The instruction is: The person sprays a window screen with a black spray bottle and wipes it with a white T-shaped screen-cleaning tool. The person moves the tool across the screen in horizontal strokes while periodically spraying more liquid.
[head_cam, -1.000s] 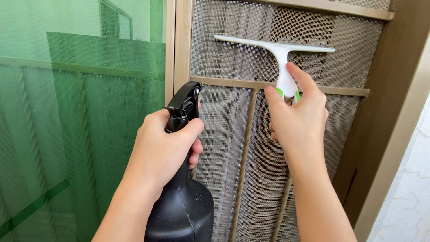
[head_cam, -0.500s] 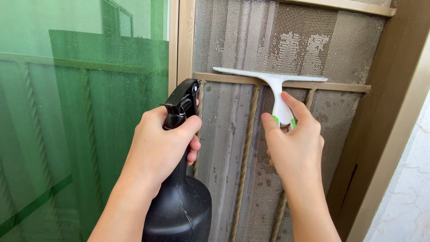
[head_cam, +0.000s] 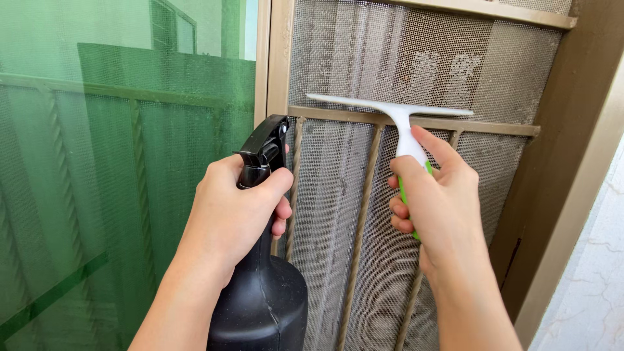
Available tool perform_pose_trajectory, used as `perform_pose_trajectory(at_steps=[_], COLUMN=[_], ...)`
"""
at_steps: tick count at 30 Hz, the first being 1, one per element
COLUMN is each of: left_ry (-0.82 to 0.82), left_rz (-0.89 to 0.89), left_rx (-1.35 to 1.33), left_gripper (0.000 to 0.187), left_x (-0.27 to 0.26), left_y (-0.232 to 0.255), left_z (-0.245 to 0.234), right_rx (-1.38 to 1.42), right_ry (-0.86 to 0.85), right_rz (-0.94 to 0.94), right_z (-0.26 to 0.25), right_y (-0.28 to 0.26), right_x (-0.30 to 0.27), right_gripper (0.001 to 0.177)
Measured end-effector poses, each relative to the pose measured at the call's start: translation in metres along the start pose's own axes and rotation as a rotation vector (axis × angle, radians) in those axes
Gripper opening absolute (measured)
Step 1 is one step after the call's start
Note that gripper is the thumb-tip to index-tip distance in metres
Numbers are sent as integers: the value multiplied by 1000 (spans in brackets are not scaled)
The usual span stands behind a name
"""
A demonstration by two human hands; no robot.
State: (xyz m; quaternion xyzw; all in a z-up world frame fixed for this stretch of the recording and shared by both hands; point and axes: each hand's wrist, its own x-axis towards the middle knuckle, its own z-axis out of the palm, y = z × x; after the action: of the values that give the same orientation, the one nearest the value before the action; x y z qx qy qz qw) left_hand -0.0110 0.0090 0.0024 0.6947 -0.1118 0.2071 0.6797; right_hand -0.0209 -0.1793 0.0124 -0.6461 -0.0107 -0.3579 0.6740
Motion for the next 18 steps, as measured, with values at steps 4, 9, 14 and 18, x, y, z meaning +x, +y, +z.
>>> perform_pose_trajectory(at_steps=[4,9,14,18], left_ry=[4,7,10,3], left_rz=[-1,-5,-12,22], left_rx=[3,-7,-13,-7], left_gripper=[23,23,19,21], left_x=[2,4,9,11], left_y=[1,1,-1,-2], left_z=[-3,-8,-13,-17], right_rx=[35,58,95,84], right_ry=[-35,-71,-106,-133], right_rz=[-145,-346,-387,-374], right_z=[15,34,41,41], right_y=[-6,-22,-36,-37], right_x=[0,24,51,55], right_gripper=[66,66,67,67])
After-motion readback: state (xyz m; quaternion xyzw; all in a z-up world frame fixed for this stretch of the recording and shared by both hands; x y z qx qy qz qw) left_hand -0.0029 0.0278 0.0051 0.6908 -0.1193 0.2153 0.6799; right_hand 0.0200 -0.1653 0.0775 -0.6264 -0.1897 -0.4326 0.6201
